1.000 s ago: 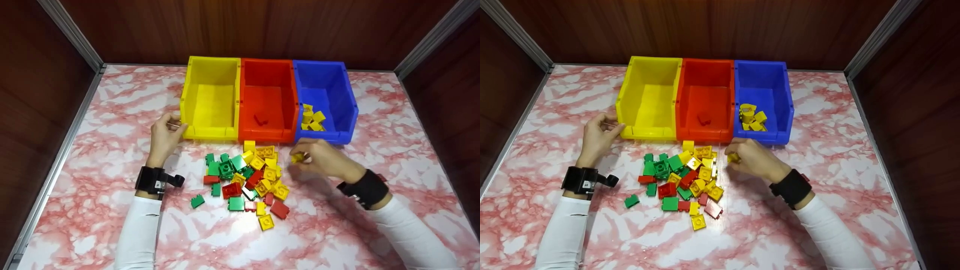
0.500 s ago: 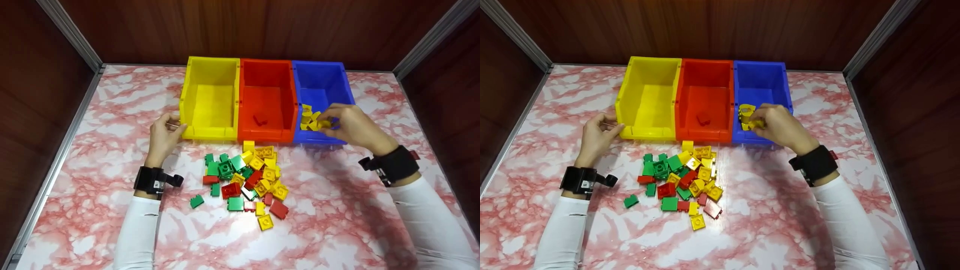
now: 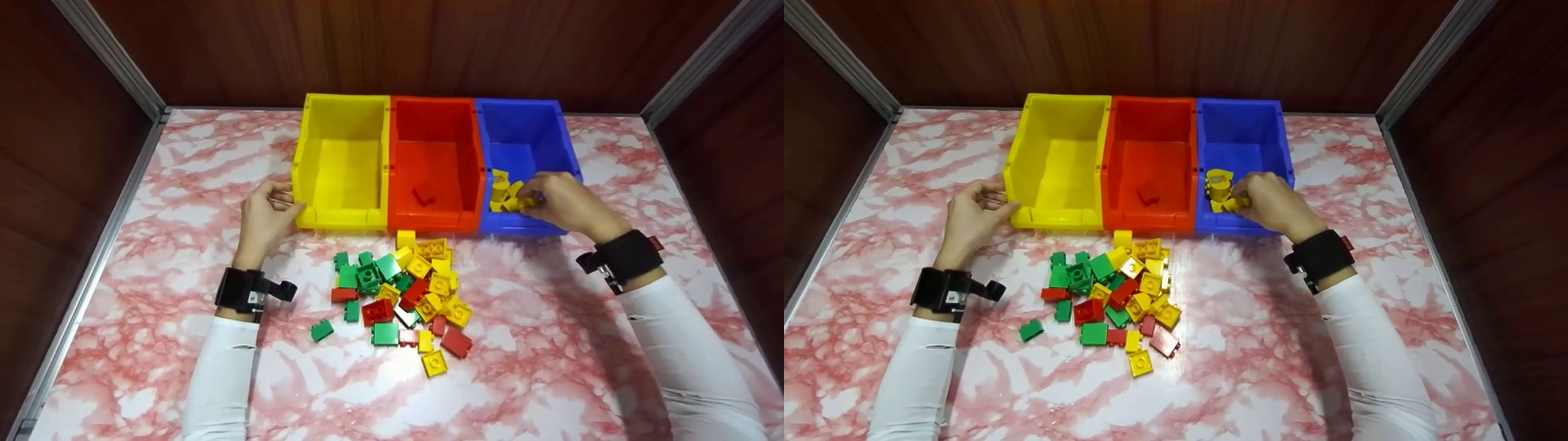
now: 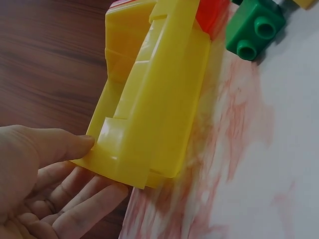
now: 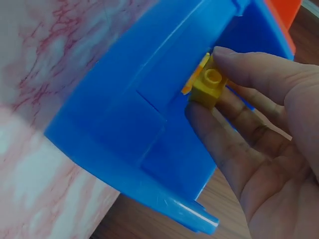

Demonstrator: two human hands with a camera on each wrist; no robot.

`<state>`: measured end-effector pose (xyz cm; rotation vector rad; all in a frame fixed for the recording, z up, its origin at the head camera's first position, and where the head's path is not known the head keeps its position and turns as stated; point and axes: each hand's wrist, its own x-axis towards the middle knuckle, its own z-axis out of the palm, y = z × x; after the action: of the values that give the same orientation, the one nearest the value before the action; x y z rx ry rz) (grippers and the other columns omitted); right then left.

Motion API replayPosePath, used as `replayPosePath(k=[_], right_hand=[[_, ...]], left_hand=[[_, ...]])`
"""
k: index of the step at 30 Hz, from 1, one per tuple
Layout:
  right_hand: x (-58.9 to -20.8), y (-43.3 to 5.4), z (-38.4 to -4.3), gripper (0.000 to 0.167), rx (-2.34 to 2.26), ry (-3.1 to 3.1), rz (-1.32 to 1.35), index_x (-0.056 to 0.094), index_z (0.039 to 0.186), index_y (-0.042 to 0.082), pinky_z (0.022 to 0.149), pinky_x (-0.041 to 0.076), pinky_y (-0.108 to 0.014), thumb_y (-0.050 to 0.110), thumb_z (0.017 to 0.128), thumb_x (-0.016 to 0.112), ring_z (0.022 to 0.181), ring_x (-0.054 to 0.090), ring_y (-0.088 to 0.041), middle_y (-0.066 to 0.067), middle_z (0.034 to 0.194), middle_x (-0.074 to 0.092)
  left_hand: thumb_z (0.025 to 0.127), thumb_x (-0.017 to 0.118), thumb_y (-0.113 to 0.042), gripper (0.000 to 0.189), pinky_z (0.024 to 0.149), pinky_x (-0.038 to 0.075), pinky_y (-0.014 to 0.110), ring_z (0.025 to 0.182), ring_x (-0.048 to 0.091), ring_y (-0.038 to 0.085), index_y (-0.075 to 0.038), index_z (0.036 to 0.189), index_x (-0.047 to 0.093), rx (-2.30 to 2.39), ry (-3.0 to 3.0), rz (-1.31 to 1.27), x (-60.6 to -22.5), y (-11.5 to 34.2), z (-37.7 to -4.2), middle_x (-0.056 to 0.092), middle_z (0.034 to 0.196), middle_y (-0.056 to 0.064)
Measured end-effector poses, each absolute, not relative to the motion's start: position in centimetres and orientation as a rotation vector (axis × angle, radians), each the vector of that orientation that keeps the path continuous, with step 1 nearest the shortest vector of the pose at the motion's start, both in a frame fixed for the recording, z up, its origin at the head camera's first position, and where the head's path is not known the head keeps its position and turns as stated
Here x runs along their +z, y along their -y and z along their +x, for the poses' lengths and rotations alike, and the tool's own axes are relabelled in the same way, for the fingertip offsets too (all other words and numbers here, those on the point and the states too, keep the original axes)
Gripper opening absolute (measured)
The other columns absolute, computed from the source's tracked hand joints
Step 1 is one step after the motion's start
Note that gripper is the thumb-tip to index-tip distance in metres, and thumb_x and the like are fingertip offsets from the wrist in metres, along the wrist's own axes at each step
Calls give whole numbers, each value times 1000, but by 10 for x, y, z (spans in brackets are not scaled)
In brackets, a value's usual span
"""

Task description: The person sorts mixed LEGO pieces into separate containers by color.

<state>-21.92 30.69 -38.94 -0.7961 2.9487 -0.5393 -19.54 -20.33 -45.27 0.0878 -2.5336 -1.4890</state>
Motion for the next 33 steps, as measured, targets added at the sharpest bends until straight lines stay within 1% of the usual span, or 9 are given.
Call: replayPosePath(k=[4,9,13,17,21,24,28,33], right_hand=[[-391,-304,-225,21,-542,-2926,-783,79,106,-4,90,62,-56,-1,86,83,96,74,-36,-21,104,78],[-390,-303,-231,19,-528,-2903,-773,80,106,-2,90,62,-56,0,87,82,98,75,-36,-20,104,79],[-392,-303,-235,19,-527,-2900,-760,80,105,-1,91,62,-55,1,87,84,99,76,-36,-19,103,80],[-394,-303,-237,22,-537,-2896,-751,80,109,-2,94,61,-56,3,88,83,103,76,-38,-20,107,80],[-391,-302,-236,28,-539,-2895,-744,78,115,-4,96,60,-58,8,90,83,107,75,-40,-22,112,79],[-386,-301,-231,32,-531,-2922,-761,76,118,-4,98,59,-59,11,90,83,108,74,-40,-23,114,78],[-374,-295,-217,33,-505,-2994,-875,76,118,-3,97,58,-58,13,90,83,108,71,-39,-20,112,78],[-355,-282,-189,37,-510,-3057,-1048,75,120,-1,90,62,-57,17,89,85,104,72,-36,-19,113,76]], left_hand=[[94,78,-12,31,76,52,9,83,62,6,3,120,71,-1529,2501,89,-452,206,-196,72,105,17],[95,77,-11,27,77,53,9,84,62,7,4,117,72,-1560,2512,102,-450,208,-196,71,106,17],[96,76,-10,24,76,53,9,83,62,8,3,116,72,-1533,2535,87,-451,208,-197,72,107,18],[95,76,-8,23,74,53,9,82,62,8,4,114,72,-1529,2528,82,-452,208,-198,72,106,18],[96,76,-8,22,75,53,10,83,62,8,4,114,72,-1536,2520,76,-453,208,-198,72,106,17],[96,76,-9,22,76,53,10,84,62,9,4,114,72,-1534,2519,67,-453,208,-198,72,106,18],[96,77,-10,22,77,53,10,85,62,9,3,113,72,-1531,2516,73,-453,208,-197,73,107,20],[95,77,-8,22,76,53,10,84,62,9,4,113,73,-1527,2499,75,-455,207,-198,73,106,20]])
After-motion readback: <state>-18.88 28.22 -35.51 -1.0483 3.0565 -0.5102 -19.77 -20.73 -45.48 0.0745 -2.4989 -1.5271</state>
